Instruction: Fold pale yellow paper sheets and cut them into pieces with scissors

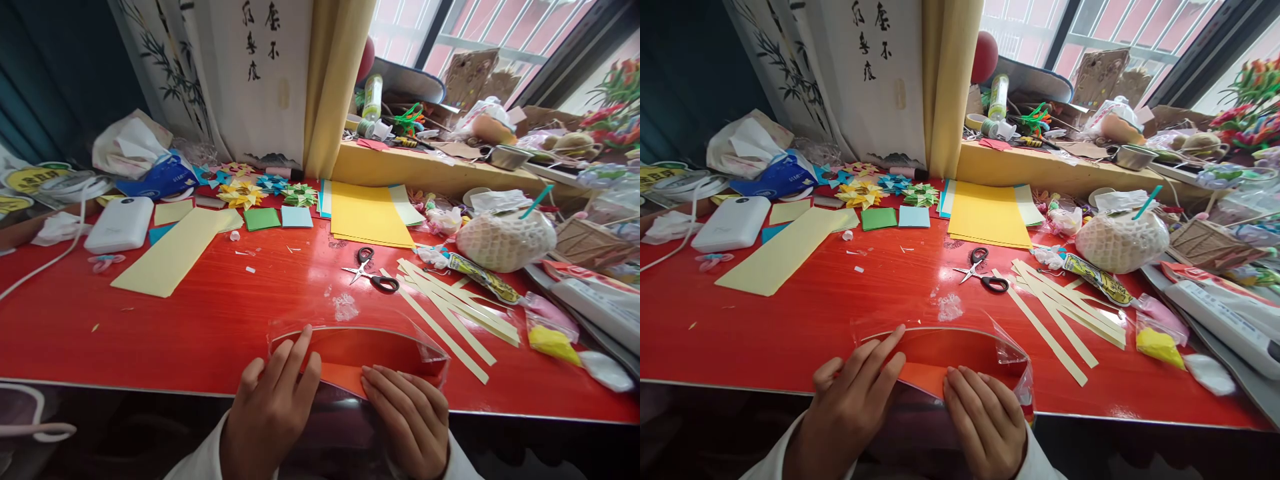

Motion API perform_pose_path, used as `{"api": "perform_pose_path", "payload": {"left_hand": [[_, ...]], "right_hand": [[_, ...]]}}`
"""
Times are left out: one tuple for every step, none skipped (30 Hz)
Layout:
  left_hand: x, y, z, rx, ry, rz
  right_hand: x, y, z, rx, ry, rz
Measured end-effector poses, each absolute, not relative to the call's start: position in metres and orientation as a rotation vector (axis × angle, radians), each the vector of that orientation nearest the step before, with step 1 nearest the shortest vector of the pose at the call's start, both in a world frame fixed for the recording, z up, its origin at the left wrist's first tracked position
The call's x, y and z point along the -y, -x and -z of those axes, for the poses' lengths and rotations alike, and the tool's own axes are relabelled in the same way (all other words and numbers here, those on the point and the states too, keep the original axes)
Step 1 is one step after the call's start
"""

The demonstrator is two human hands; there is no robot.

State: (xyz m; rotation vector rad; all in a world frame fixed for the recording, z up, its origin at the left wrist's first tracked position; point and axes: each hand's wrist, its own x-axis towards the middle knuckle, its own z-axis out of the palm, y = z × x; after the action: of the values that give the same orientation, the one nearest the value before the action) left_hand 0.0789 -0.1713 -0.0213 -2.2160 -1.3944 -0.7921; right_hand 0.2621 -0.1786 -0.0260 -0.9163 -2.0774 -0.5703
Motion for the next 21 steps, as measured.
{"api": "perform_pose_path", "payload": {"left_hand": [[0.172, -0.079, 0.022, 1.385, 2.203, 0.804], [0.172, -0.078, 0.023, 1.377, 2.193, 0.812], [0.172, -0.078, 0.023, 1.364, 2.185, 0.819], [0.173, -0.078, 0.024, 1.347, 2.177, 0.831], [0.173, -0.077, 0.025, 1.325, 2.170, 0.853], [0.172, -0.077, 0.025, 1.301, 2.166, 0.882], [0.172, -0.077, 0.026, 1.276, 2.169, 0.922], [0.171, -0.076, 0.026, 1.255, 2.174, 0.967], [0.171, -0.076, 0.027, 1.240, 2.183, 1.007], [0.171, -0.075, 0.027, 1.222, 2.196, 1.042], [0.170, -0.075, 0.027, 1.199, 2.206, 1.070], [0.170, -0.074, 0.027, 1.171, 2.209, 1.094], [0.170, -0.074, 0.028, 1.138, 2.206, 1.117], [0.170, -0.073, 0.028, 1.104, 2.201, 1.144], [0.170, -0.072, 0.028, 1.070, 2.195, 1.171], [0.169, -0.072, 0.029, 1.043, 2.187, 1.195], [0.169, -0.071, 0.031, 1.022, 2.174, 1.217], [0.169, -0.071, 0.033, 0.996, 2.165, 1.234], [0.169, -0.070, 0.036, 0.970, 2.147, 1.254], [0.169, -0.070, 0.039, 0.958, 2.119, 1.281], [0.169, -0.070, 0.042, 0.953, 2.085, 1.314]], "right_hand": [[0.179, -0.262, 0.026, 2.080, 0.913, 0.576], [0.179, -0.262, 0.026, 2.080, 0.910, 0.579], [0.179, -0.263, 0.026, 2.077, 0.910, 0.579], [0.179, -0.263, 0.026, 2.075, 0.909, 0.576], [0.179, -0.263, 0.027, 2.070, 0.910, 0.576], [0.179, -0.263, 0.028, 2.068, 0.915, 0.576], [0.180, -0.264, 0.028, 2.066, 0.918, 0.581], [0.180, -0.264, 0.029, 2.060, 0.923, 0.588], [0.181, -0.264, 0.029, 2.054, 0.929, 0.595], [0.181, -0.263, 0.029, 2.050, 0.934, 0.604], [0.182, -0.262, 0.029, 2.040, 0.946, 0.611], [0.182, -0.260, 0.027, 2.026, 0.966, 0.616], [0.182, -0.257, 0.026, 2.006, 0.994, 0.618], [0.182, -0.254, 0.024, 1.989, 1.028, 0.608], [0.182, -0.250, 0.022, 1.980, 1.062, 0.586], [0.183, -0.246, 0.019, 1.973, 1.090, 0.557], [0.183, -0.242, 0.018, 1.969, 1.108, 0.537], [0.183, -0.238, 0.017, 1.963, 1.122, 0.533], [0.183, -0.236, 0.017, 1.948, 1.139, 0.549], [0.183, -0.234, 0.017, 1.924, 1.158, 0.582], [0.183, -0.233, 0.018, 1.894, 1.172, 0.619]]}}
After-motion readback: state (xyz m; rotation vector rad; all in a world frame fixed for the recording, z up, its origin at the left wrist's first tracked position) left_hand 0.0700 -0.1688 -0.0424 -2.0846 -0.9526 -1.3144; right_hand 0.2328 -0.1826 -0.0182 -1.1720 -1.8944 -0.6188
